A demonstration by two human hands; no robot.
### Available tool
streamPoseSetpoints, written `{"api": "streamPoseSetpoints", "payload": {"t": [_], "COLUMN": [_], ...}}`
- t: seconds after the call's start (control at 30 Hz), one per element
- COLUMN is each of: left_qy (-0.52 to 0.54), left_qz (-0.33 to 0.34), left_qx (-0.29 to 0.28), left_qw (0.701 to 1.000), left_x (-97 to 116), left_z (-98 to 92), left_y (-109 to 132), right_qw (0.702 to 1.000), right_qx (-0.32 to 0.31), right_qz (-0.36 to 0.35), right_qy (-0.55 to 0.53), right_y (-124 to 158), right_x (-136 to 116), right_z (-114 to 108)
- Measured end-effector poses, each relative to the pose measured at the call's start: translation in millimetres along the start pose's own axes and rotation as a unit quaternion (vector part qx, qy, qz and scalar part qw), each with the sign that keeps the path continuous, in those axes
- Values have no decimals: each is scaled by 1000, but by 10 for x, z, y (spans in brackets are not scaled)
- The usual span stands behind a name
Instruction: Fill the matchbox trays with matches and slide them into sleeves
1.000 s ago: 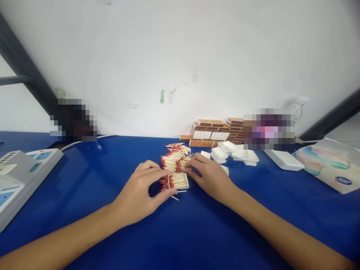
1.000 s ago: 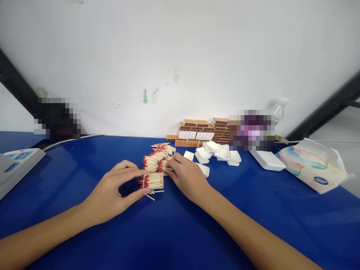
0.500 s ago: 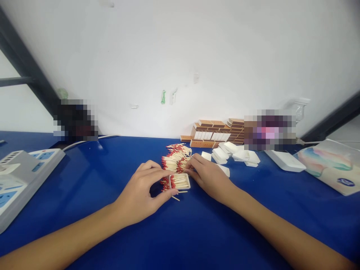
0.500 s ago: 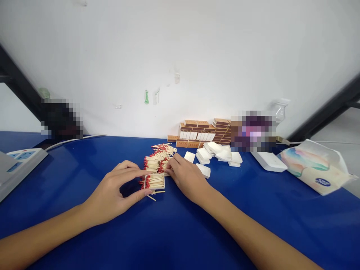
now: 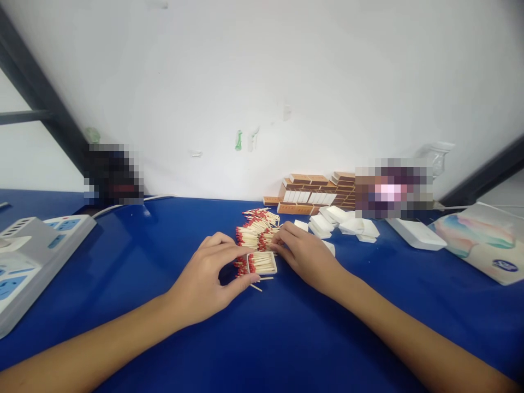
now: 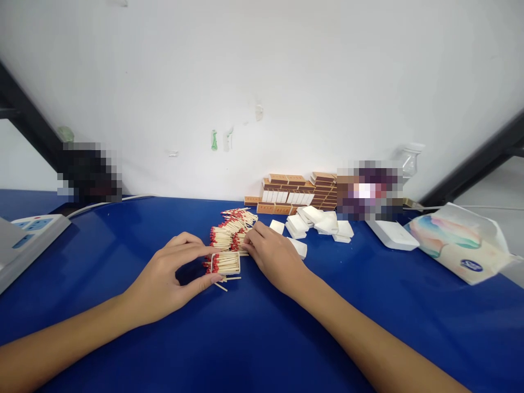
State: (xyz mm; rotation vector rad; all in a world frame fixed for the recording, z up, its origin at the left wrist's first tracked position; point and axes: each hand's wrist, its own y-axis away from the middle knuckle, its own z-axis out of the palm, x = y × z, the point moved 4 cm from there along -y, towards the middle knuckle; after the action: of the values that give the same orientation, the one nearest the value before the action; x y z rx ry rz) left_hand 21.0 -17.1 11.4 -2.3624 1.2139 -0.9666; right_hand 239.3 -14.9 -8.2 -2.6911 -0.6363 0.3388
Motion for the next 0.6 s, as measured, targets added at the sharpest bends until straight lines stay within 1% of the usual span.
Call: {"api": "streamPoseSetpoints", "payload": {"t": [0.4, 0.6], "left_qy": [-3, 1], "left_qz": [3, -3], "left_qx": [-3, -1], "left_qw": [1000, 1000], "left_x": [13, -5], "left_z": [-7, -3], "left_y": [9, 13], "right_qw": [999, 998], "right_qx": [17, 22], "right_qz": [7, 0], "right_qy": [-38, -54], "right_y": [21, 34], "right_x": [18, 15], "right_z": [-50, -61]}}
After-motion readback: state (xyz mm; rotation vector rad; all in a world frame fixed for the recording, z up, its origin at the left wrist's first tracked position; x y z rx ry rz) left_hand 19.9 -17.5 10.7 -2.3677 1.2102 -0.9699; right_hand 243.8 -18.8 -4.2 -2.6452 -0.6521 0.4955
